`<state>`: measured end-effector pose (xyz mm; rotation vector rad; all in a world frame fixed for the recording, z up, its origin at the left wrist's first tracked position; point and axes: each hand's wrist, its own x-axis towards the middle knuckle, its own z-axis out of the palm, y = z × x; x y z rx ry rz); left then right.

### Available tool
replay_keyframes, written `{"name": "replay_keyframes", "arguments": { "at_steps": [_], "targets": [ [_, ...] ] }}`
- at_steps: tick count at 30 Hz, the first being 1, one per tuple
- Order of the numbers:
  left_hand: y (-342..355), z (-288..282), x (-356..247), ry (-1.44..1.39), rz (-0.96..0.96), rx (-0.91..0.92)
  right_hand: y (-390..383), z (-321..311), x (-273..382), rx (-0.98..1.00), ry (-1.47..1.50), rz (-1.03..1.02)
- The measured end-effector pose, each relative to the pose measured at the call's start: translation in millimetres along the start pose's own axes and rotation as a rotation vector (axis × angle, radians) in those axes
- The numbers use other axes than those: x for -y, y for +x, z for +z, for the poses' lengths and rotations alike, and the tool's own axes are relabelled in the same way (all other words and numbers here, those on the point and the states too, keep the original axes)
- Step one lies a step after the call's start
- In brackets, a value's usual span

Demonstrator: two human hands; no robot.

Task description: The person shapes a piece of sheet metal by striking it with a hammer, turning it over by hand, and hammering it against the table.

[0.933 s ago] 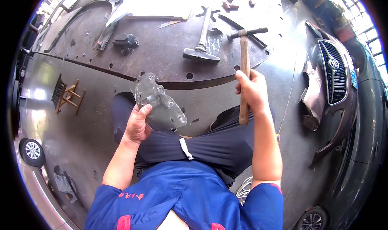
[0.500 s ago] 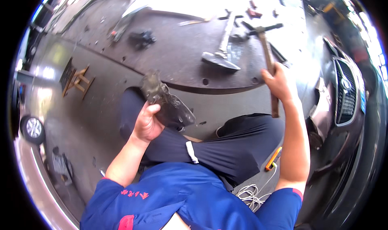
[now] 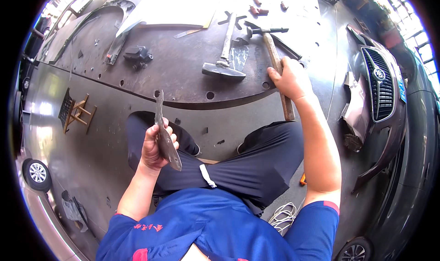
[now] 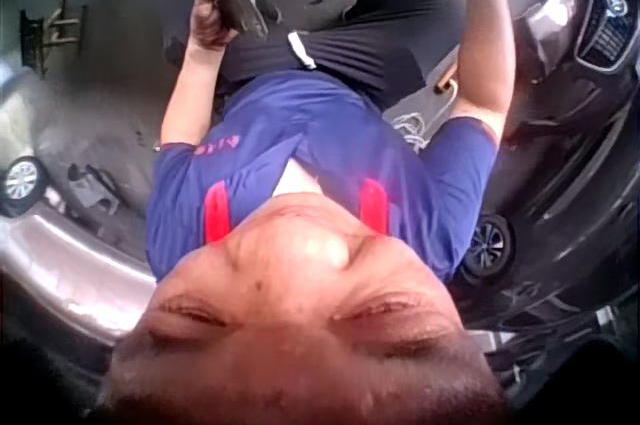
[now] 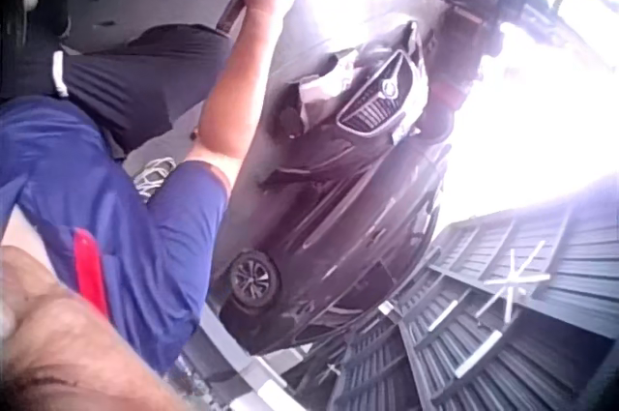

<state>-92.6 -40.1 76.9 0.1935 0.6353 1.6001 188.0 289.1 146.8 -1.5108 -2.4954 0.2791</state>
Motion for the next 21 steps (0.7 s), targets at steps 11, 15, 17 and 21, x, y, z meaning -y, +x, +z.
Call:
{"name": "replay_keyframes", "arguments": {
  "at_steps": [11,15,17,21],
  "targets": [
    [6.1,18.2,5.0,-0.013,-0.002,-0.134,-25.1,25.5,87.7,-0.079,0.214,-0.435],
    [1.2,1.9,5.0,0.011,0.011,-0.062,-24.9,40.6,114.0,-0.125,0.366,-0.595],
    [-2.7,-12.7,4.9,-0.019,0.06,-0.034,-26.2,45.1,128.8,-0.053,0.383,-0.65],
    [2.5,-5.0,-2.3,0.053,0.134,-0.13,-0.3,23.7,137.6,0.239,0.457,-0.69]
  ]
}}
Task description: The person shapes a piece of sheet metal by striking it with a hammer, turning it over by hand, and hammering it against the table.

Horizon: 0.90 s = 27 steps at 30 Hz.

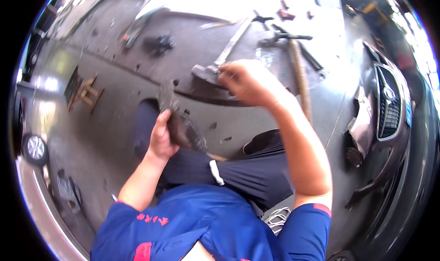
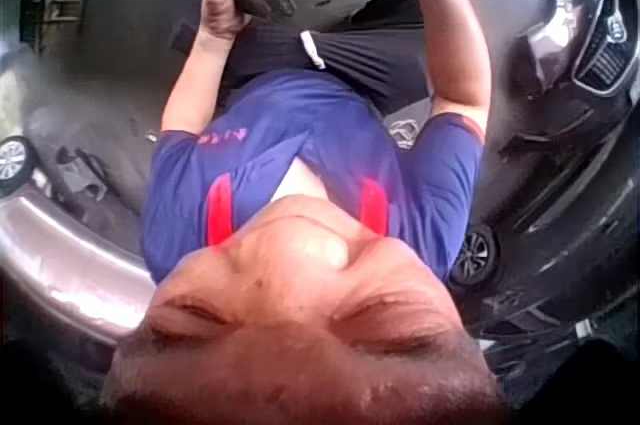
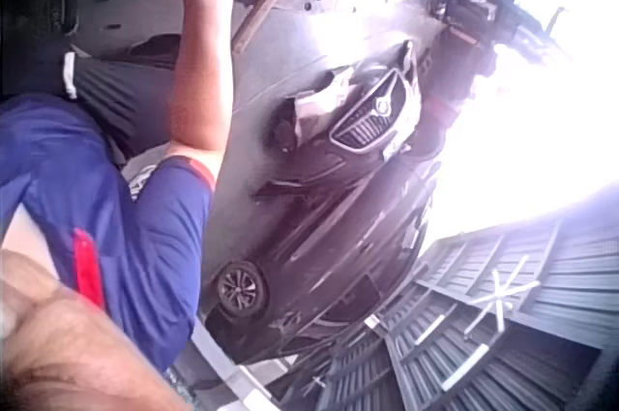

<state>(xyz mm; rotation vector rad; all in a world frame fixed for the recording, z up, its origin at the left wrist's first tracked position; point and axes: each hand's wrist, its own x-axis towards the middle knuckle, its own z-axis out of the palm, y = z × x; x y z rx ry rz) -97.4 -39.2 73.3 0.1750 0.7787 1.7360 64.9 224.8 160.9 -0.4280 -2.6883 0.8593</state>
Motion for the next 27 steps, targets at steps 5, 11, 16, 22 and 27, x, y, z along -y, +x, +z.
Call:
{"name": "replay_keyframes", "arguments": {
  "at_steps": [5,11,16,22,27],
  "targets": [
    [5.5,-2.3,5.5,-0.171,0.068,-0.114,47.5,-4.3,-26.6,0.012,-0.616,-0.068],
    [26.4,-3.4,7.1,-0.342,0.11,-0.166,92.5,-15.9,-21.8,0.367,-0.805,-0.258],
    [44.8,-5.8,19.0,-0.244,0.27,-0.337,77.6,-45.5,5.3,0.414,-0.752,-0.314],
    [26.7,2.0,21.4,-0.343,0.037,-0.3,-2.1,-68.9,40.7,0.139,-0.408,0.023],
    [10.0,22.2,36.8,-0.251,0.001,-0.086,-88.6,-29.1,78.6,-0.112,0.537,0.531]
  ]
}}
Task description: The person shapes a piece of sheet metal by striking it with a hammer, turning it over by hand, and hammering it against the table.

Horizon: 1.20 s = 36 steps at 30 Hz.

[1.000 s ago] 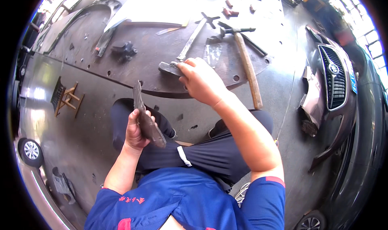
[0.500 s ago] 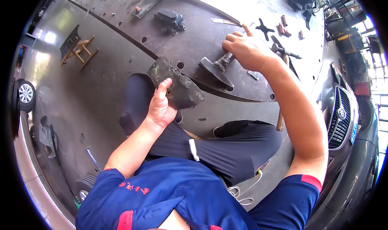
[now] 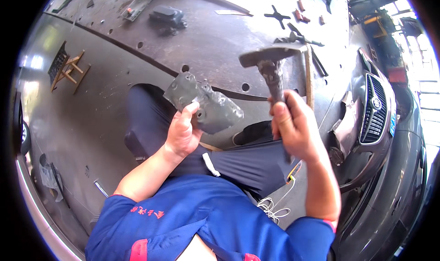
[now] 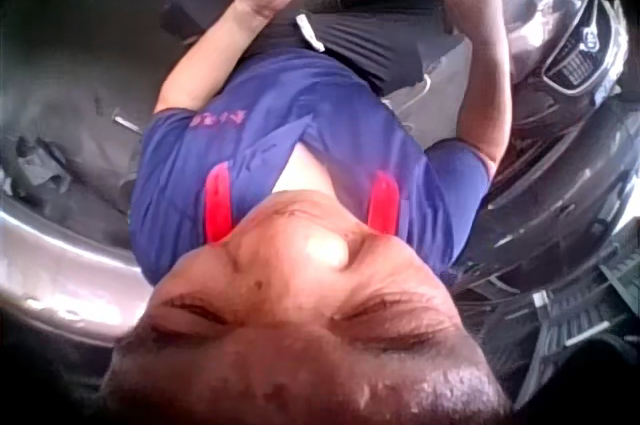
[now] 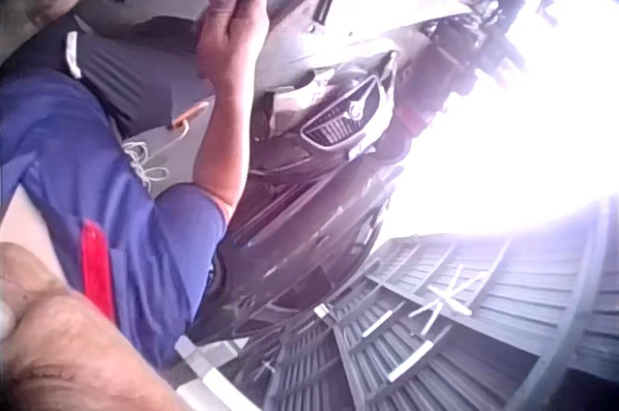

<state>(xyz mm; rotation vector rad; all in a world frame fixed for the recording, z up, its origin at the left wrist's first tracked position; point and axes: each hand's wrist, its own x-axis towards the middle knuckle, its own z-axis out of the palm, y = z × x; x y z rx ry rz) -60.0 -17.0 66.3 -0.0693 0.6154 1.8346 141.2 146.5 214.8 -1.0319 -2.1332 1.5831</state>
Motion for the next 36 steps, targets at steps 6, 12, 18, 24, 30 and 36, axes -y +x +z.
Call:
{"name": "replay_keyframes", "arguments": {
  "at_steps": [6,12,18,24,30,36],
  "targets": [
    [-10.0,4.5,-2.6,0.085,0.042,0.011,-6.4,7.0,-20.8,-0.198,-0.07,0.208],
    [-9.2,7.1,-20.3,0.089,0.094,-0.053,46.6,-0.6,-41.7,-0.214,-0.794,-0.369],
    [-25.2,6.5,-48.4,0.14,0.162,-0.087,114.6,-2.9,-35.7,-0.003,-0.93,-0.627],
    [-28.0,3.8,-59.4,0.238,0.166,-0.078,168.9,-12.3,0.3,0.186,-1.124,-0.992],
    [-8.7,19.3,-50.1,0.225,0.095,-0.004,206.8,-7.6,4.5,0.329,-1.21,-0.974],
    [-2.8,18.1,-54.6,0.276,0.098,0.009,194.1,4.0,-3.4,0.267,-1.227,-0.986]
  ]
}}
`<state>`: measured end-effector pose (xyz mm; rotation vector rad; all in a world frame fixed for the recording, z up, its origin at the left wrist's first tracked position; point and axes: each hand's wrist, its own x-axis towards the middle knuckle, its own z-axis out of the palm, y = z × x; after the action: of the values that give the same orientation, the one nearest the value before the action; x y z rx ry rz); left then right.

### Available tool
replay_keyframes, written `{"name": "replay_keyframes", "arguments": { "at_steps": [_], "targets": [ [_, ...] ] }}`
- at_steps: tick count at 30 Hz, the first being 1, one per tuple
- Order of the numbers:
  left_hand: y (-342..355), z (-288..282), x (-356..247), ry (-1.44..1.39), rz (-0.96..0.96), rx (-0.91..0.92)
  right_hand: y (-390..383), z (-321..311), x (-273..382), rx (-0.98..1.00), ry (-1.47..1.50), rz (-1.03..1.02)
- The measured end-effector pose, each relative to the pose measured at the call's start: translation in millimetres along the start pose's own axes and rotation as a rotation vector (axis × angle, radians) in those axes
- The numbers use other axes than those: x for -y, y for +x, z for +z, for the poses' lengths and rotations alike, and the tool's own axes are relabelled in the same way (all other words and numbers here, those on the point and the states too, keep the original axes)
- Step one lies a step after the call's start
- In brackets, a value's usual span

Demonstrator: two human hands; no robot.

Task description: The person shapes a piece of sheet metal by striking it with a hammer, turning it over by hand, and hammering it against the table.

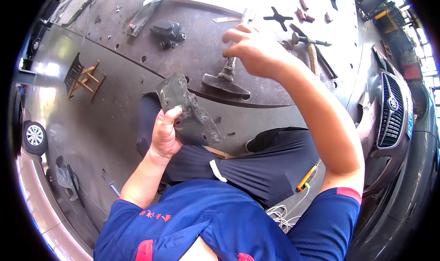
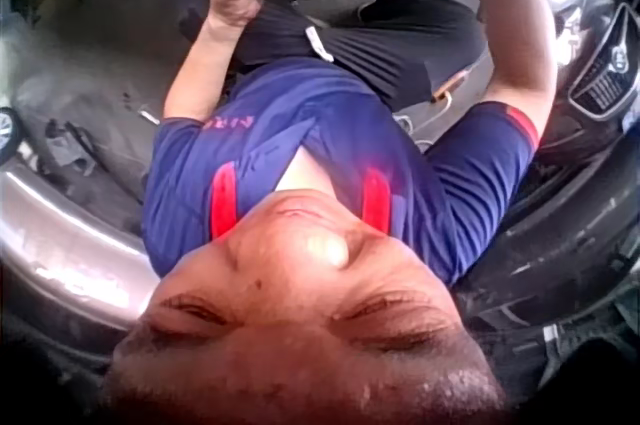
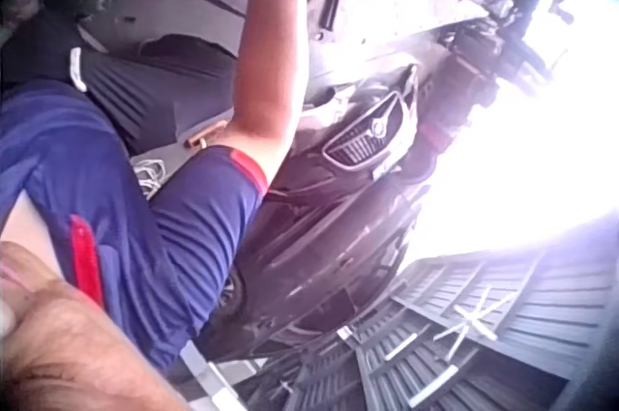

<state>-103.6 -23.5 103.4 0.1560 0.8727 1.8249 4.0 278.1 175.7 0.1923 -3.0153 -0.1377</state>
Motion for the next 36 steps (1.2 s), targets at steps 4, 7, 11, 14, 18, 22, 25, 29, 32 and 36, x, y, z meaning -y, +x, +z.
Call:
{"name": "replay_keyframes", "arguments": {
  "at_steps": [4,7,11,14,18,22,25,29,32,36],
  "targets": [
    [0.0,-6.1,-3.2,0.024,0.001,-0.018,-11.9,-29.3,59.4,0.089,0.334,0.463],
    [2.3,-0.1,-5.5,0.013,-0.019,-0.008,-21.6,-20.3,81.0,0.137,0.354,0.46],
    [-0.7,0.4,-0.6,0.089,-0.006,-0.01,-35.8,-7.5,86.7,0.067,0.47,0.452],
    [-5.4,-1.5,3.6,0.111,0.042,-0.012,-52.3,-8.0,83.6,0.05,0.418,0.372],
    [-7.8,-4.3,9.2,0.081,0.015,0.007,-68.0,-11.0,77.7,0.032,0.302,0.225],
    [-2.8,-4.4,16.8,0.05,0.031,0.061,-50.1,-19.5,45.6,0.018,0.202,-0.034],
    [-1.0,10.6,22.3,-0.02,-0.004,0.059,-31.7,-17.4,28.7,-0.034,0.225,-0.128],
    [7.0,17.6,31.8,-0.103,-0.034,0.032,-33.3,-14.4,26.6,0.071,0.232,-0.021],
    [8.0,16.3,25.3,-0.103,-0.006,0.021,-37.5,-10.0,28.0,0.07,0.269,0.023],
    [10.2,10.4,14.5,-0.097,-0.049,0.039,-37.1,-13.3,19.1,0.122,0.297,0.084]
  ]
}}
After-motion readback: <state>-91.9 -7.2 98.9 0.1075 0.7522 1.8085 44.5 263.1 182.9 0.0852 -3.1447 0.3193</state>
